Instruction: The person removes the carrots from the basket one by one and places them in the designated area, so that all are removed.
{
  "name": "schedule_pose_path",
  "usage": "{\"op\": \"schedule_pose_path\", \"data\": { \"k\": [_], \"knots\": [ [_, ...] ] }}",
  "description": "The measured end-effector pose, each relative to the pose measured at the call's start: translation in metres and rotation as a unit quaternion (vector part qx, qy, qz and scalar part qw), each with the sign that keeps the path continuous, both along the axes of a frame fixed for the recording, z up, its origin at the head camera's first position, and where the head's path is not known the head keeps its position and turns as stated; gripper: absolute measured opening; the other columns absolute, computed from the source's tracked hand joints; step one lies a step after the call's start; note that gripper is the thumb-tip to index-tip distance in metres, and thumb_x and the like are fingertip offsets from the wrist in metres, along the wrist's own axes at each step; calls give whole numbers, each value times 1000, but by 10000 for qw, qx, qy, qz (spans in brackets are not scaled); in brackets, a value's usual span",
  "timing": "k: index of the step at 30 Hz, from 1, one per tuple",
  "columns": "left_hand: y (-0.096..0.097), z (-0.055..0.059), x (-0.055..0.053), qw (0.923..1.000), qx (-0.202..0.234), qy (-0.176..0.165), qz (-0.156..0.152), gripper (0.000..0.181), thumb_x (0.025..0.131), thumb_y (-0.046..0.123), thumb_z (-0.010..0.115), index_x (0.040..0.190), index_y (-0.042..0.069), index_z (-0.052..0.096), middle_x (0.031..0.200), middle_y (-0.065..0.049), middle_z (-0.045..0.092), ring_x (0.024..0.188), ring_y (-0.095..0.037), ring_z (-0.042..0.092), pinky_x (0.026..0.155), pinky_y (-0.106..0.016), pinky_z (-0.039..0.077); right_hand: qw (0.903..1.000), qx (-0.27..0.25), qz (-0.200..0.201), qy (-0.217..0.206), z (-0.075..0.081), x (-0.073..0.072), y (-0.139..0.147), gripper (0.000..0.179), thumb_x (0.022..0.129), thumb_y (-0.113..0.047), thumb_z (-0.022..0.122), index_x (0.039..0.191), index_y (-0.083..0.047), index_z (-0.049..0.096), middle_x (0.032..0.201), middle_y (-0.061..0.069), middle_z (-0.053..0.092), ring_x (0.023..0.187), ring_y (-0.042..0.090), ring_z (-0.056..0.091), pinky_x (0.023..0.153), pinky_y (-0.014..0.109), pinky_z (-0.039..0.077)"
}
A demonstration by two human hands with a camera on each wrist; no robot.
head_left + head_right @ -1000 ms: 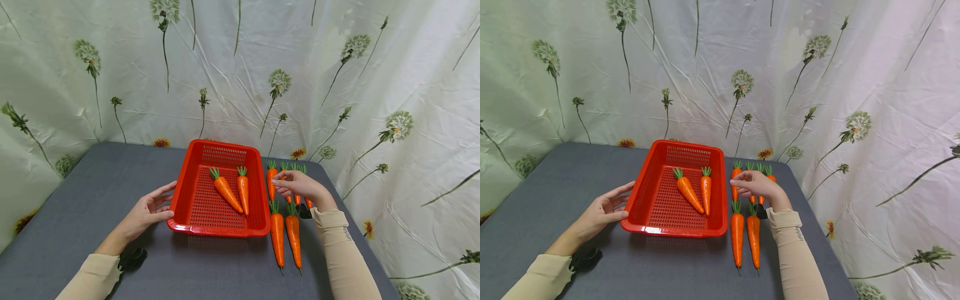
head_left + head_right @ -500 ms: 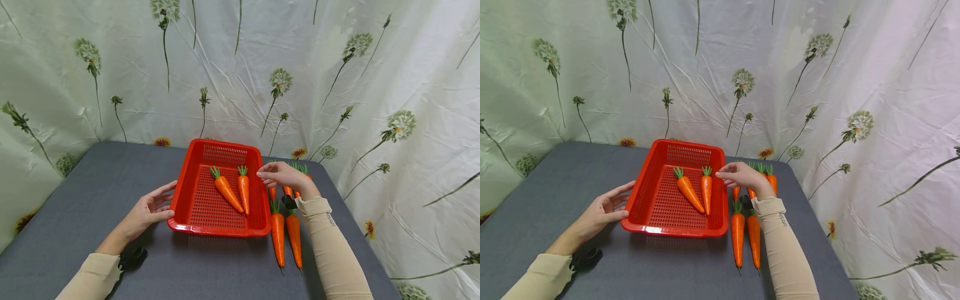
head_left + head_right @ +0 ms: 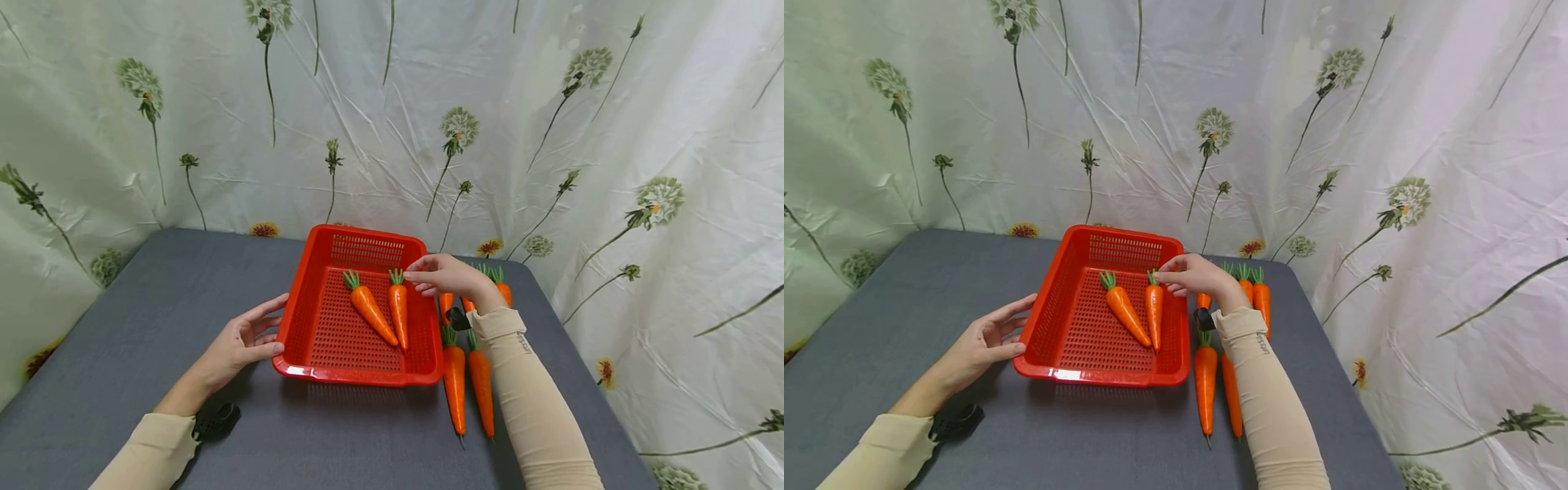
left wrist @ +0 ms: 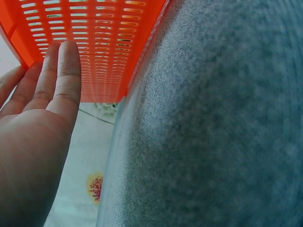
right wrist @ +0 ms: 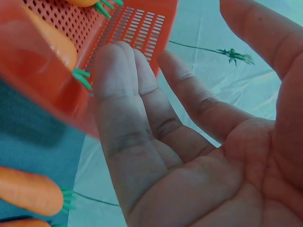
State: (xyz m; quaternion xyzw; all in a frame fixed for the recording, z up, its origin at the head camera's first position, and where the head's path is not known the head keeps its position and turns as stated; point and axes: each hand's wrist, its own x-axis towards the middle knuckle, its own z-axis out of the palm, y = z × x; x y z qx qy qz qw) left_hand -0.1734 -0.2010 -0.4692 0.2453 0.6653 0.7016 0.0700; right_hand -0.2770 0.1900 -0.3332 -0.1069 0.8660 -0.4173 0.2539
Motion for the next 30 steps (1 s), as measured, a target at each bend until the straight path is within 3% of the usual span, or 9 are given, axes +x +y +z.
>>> {"op": "schedule_pose_path", "data": {
  "k": [6, 17, 30],
  "knots": [
    [1, 1, 0, 10000, -63, -5, 47, 76, 92, -4, 65, 157, 5, 28, 156, -27, 36, 125, -14, 60, 95, -26, 56, 10000, 43, 29, -66, -4, -7, -13, 43, 98, -36, 65, 130, -8, 60, 135, 22, 60, 123, 37, 61, 100, 42, 55],
    [1, -1, 0, 10000, 3, 21, 6, 76, 91, -5, 65, 157, 5, 28, 158, -23, 35, 128, -11, 58, 96, -25, 55, 9996, -130, 196, -177, -9, -17, -36, 43, 99, -32, 65, 132, -5, 59, 139, 24, 56, 125, 39, 59, 106, 51, 49],
    [1, -2, -1, 10000, 59, 68, -32, 76, 92, -6, 64, 157, 3, 28, 158, -23, 35, 128, -11, 57, 97, -25, 55, 9995, -52, 68, -296, -27, -29, -57, 50, 96, -34, 69, 136, -7, 56, 137, 14, 61, 126, 32, 60, 106, 47, 50]
  ]
}}
